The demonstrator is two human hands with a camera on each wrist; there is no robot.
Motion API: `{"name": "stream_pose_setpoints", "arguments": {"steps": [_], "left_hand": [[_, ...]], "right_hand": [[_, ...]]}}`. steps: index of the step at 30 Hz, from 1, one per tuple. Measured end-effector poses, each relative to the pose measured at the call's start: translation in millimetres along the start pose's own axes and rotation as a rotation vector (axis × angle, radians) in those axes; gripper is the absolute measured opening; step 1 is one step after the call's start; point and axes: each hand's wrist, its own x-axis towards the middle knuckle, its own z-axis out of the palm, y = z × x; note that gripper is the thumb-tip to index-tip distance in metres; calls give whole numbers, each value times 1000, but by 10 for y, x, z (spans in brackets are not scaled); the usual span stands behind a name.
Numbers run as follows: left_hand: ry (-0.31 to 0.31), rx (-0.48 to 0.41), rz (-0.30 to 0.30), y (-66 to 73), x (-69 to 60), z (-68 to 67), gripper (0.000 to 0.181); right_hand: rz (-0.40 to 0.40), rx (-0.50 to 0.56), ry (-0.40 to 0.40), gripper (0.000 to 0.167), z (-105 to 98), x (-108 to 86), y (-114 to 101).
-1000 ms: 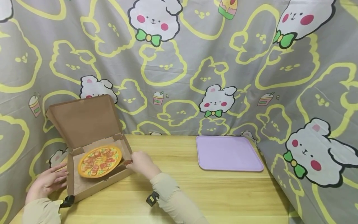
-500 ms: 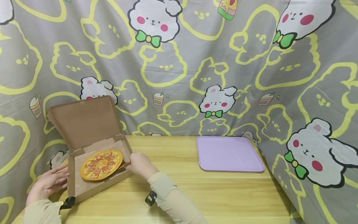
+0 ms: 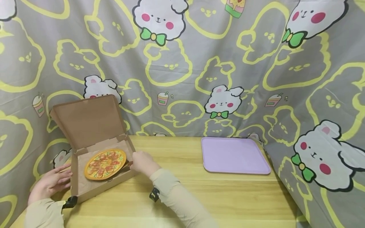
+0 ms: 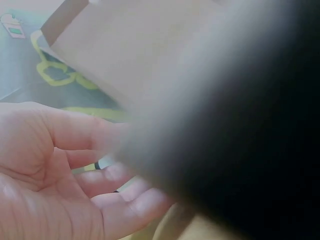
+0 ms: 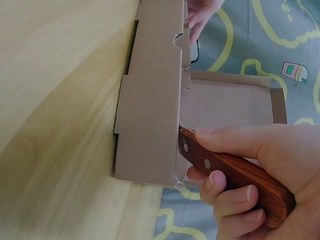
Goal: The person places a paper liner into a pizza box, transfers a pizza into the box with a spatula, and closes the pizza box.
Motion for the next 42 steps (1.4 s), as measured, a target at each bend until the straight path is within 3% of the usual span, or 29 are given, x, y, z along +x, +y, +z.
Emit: {"name": "stream_pose_setpoints", "arguments": {"steps": [5,16,22,30,38,42], "left_hand": [[9,5,-5,-3,-24,0,64],[-23,-25,16,-9,-23,12,72],[-3,-11,14,-4,-42,41,70],[16,26,0,17,-58,64,76],[24,40,-9,41,-52,84,80],[34,40,-14,36,-64,95,82]], "right_hand": [[-33,-33,-8,23,-110,-1,-56],[8,-112,-71,32,-300,120,-156],[12,-188,-124,17,-464,256,-199],[-32,-364,-109,22,-641,429,-268],[-37,-374,-97,26,-731,493,-347],[-53,-356,-108,19,-710,479,-371]]}}
